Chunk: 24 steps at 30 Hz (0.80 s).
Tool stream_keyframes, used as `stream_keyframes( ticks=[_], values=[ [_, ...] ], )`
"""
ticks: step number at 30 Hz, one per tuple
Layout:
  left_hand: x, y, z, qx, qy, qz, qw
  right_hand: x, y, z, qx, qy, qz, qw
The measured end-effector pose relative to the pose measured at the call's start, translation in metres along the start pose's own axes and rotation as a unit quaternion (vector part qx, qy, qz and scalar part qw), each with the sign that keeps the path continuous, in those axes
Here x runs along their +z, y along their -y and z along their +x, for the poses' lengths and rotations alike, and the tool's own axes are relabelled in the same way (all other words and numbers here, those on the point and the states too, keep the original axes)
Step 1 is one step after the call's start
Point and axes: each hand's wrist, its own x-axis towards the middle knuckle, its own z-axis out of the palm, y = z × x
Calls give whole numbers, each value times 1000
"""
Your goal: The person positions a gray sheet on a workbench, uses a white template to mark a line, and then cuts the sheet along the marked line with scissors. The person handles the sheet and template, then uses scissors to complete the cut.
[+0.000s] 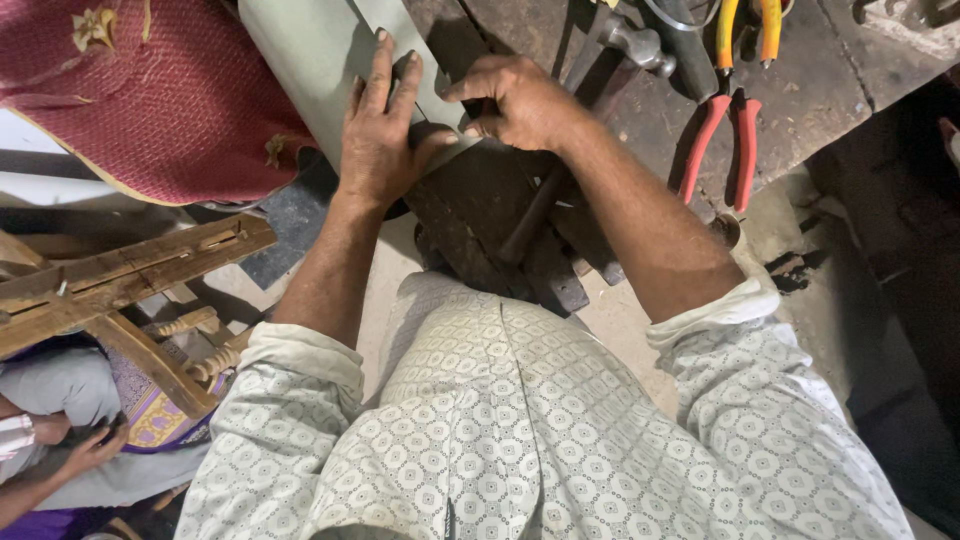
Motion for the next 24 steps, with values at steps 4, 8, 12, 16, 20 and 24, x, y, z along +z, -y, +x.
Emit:
stream_keyframes(
  ticks=[4, 8, 12, 16, 20, 24],
  values=[
    [-1, -5, -1, 5, -12, 1, 1000, -3, 3, -6, 8, -7, -14, 1000],
    [0, -9, -1, 6, -12, -1, 1000, -5, 5, -10, -5, -7, -17, 1000],
    [1, -13, 0, -7, -11, 4, 1000, -8, 6, -10, -17, -28, -63, 997],
    [0, -15, 0, -15, -5, -6, 1000, -8, 5, -10, 9, -10, -63, 998],
    [2, -12, -1, -25, 9, -13, 1000, -4, 5, -13, -22, -39, -132, 990],
    [10, -9, -2, -20, -4, 8, 1000, 2, 1, -23, -19, -45, -185, 982]
  ],
)
